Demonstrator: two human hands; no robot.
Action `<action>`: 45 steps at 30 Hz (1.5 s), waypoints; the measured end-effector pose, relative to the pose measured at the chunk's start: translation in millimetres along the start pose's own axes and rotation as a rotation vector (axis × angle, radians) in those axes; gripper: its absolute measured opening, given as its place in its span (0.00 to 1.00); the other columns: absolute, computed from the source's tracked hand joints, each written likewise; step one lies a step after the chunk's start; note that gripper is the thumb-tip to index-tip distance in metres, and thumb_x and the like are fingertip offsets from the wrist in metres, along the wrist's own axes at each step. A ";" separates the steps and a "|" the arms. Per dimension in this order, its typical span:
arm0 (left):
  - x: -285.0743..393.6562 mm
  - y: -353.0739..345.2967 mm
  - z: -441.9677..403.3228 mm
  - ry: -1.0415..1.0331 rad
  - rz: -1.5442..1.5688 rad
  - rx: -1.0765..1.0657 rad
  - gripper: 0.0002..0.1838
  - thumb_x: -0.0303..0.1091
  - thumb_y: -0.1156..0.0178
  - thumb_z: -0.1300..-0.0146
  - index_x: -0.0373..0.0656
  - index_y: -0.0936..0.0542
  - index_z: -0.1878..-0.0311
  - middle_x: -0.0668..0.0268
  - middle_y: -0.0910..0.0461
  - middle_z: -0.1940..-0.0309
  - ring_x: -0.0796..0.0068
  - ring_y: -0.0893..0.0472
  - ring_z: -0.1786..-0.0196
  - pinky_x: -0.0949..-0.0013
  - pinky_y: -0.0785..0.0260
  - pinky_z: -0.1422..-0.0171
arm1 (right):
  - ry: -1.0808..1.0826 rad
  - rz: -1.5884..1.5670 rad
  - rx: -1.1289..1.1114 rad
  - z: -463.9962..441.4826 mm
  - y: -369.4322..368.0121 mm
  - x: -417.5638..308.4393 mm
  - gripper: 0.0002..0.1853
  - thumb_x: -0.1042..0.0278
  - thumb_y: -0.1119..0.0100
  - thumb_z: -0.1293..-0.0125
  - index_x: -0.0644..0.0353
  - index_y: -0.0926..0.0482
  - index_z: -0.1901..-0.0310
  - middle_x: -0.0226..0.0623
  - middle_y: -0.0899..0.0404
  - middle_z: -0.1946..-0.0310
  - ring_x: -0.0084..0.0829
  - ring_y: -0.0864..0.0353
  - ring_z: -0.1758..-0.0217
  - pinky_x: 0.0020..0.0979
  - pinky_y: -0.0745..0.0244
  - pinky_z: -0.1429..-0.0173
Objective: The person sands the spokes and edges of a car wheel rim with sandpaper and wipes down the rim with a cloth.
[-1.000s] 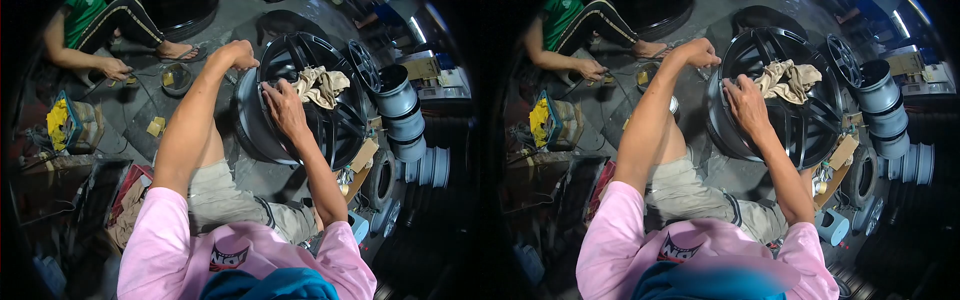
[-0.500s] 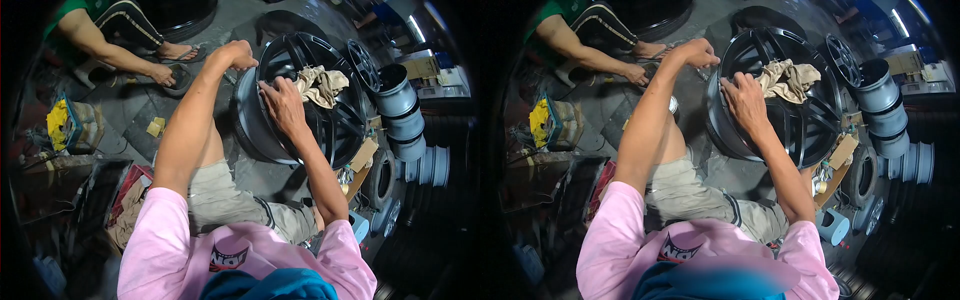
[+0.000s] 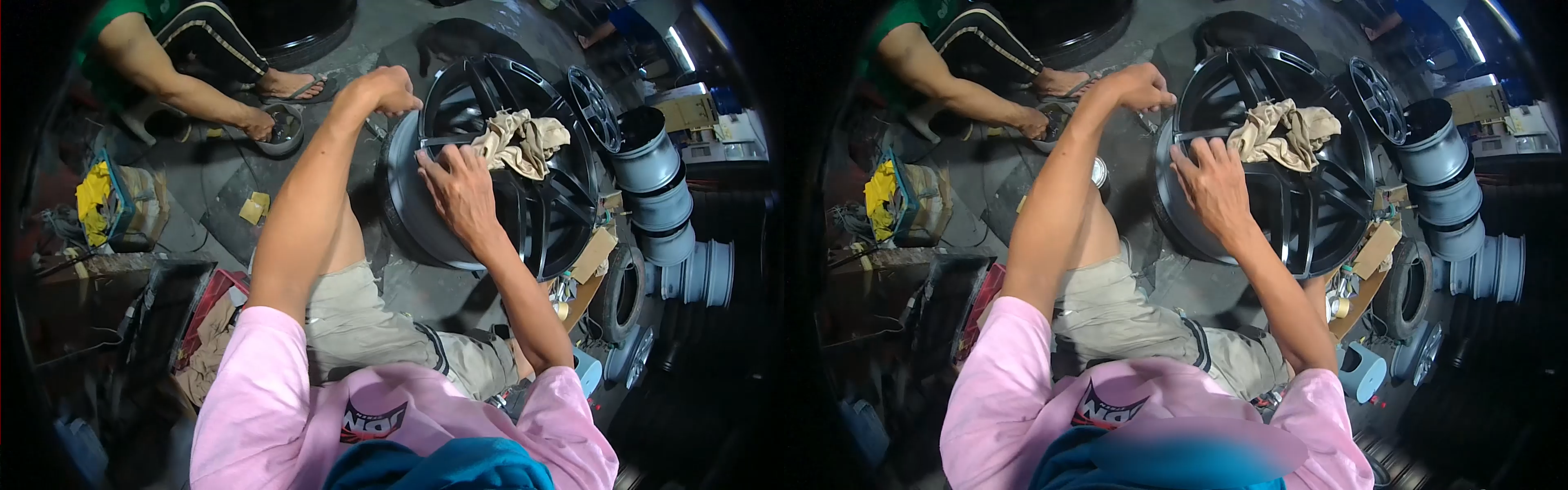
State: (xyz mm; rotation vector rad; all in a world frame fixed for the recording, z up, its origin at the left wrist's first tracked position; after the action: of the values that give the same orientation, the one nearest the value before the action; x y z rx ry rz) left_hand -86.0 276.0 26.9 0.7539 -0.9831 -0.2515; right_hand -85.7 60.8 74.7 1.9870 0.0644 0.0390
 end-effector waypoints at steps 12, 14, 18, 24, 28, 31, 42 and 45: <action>5.6 1.4 2.9 -0.014 -0.073 -0.006 0.21 0.49 0.30 0.33 0.37 0.11 0.65 0.64 0.11 0.72 0.72 0.14 0.68 0.64 0.21 0.59 | -0.141 0.023 0.128 -10.2 3.4 23.8 0.13 0.63 0.34 0.31 0.56 0.13 0.49 0.33 0.23 0.52 0.39 0.27 0.47 0.43 0.32 0.44; 9.2 2.0 8.9 -0.020 -0.100 -0.001 0.20 0.50 0.30 0.33 0.38 0.10 0.65 0.64 0.11 0.72 0.71 0.14 0.67 0.63 0.21 0.58 | -0.072 -0.022 0.086 -11.0 -0.1 13.5 0.12 0.62 0.34 0.30 0.55 0.12 0.49 0.32 0.21 0.51 0.39 0.26 0.47 0.43 0.32 0.44; 10.8 3.9 12.2 -0.005 -0.137 0.003 0.19 0.50 0.29 0.34 0.40 0.10 0.65 0.63 0.12 0.72 0.70 0.14 0.68 0.62 0.22 0.58 | -0.065 0.019 0.090 -10.4 1.3 27.1 0.13 0.63 0.34 0.31 0.57 0.13 0.49 0.31 0.20 0.51 0.38 0.26 0.45 0.43 0.32 0.44; 8.7 1.2 11.7 0.020 -0.146 -0.008 0.20 0.51 0.28 0.36 0.39 0.10 0.64 0.62 0.12 0.73 0.66 0.14 0.67 0.60 0.22 0.56 | -0.011 -0.019 0.081 -5.5 -1.6 9.1 0.14 0.64 0.34 0.31 0.56 0.12 0.47 0.31 0.20 0.52 0.38 0.26 0.45 0.42 0.33 0.44; 10.7 0.0 13.1 -0.005 -0.131 -0.016 0.22 0.53 0.27 0.38 0.39 0.10 0.62 0.60 0.12 0.72 0.65 0.14 0.66 0.60 0.22 0.56 | -0.091 -0.001 0.091 -7.3 -0.3 19.0 0.15 0.64 0.33 0.34 0.56 0.12 0.47 0.31 0.20 0.52 0.37 0.26 0.45 0.42 0.32 0.45; 8.9 1.5 12.4 0.017 -0.117 -0.013 0.21 0.52 0.27 0.38 0.40 0.10 0.60 0.60 0.12 0.70 0.65 0.13 0.64 0.60 0.21 0.54 | -0.029 -0.046 0.084 -4.9 0.3 9.5 0.16 0.65 0.33 0.34 0.57 0.13 0.46 0.31 0.20 0.52 0.38 0.26 0.45 0.42 0.32 0.45; 10.1 -0.7 16.7 0.049 -0.111 -0.046 0.22 0.52 0.26 0.38 0.40 0.09 0.58 0.58 0.11 0.67 0.65 0.12 0.62 0.60 0.21 0.52 | -0.077 0.053 0.132 -7.2 3.7 18.3 0.16 0.64 0.31 0.36 0.56 0.14 0.46 0.28 0.21 0.54 0.37 0.26 0.44 0.41 0.33 0.43; 11.5 2.9 16.0 0.018 -0.141 -0.003 0.22 0.52 0.26 0.39 0.40 0.09 0.58 0.59 0.11 0.68 0.65 0.13 0.63 0.60 0.21 0.53 | -0.010 0.016 0.059 -3.7 1.1 5.3 0.15 0.64 0.33 0.34 0.54 0.12 0.46 0.28 0.20 0.53 0.36 0.27 0.43 0.41 0.33 0.43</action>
State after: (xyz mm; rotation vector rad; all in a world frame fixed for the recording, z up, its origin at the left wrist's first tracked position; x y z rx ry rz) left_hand -93.3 264.8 41.8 0.8221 -0.9132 -0.3678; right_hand -80.6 64.1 77.2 2.0462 0.0430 0.0376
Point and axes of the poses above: each hand's wrist, its own z-axis away from the middle knuckle, its own y-axis out of the back of the hand, x = y × z, the point moved 8 cm from there along -z, towards the middle knuckle
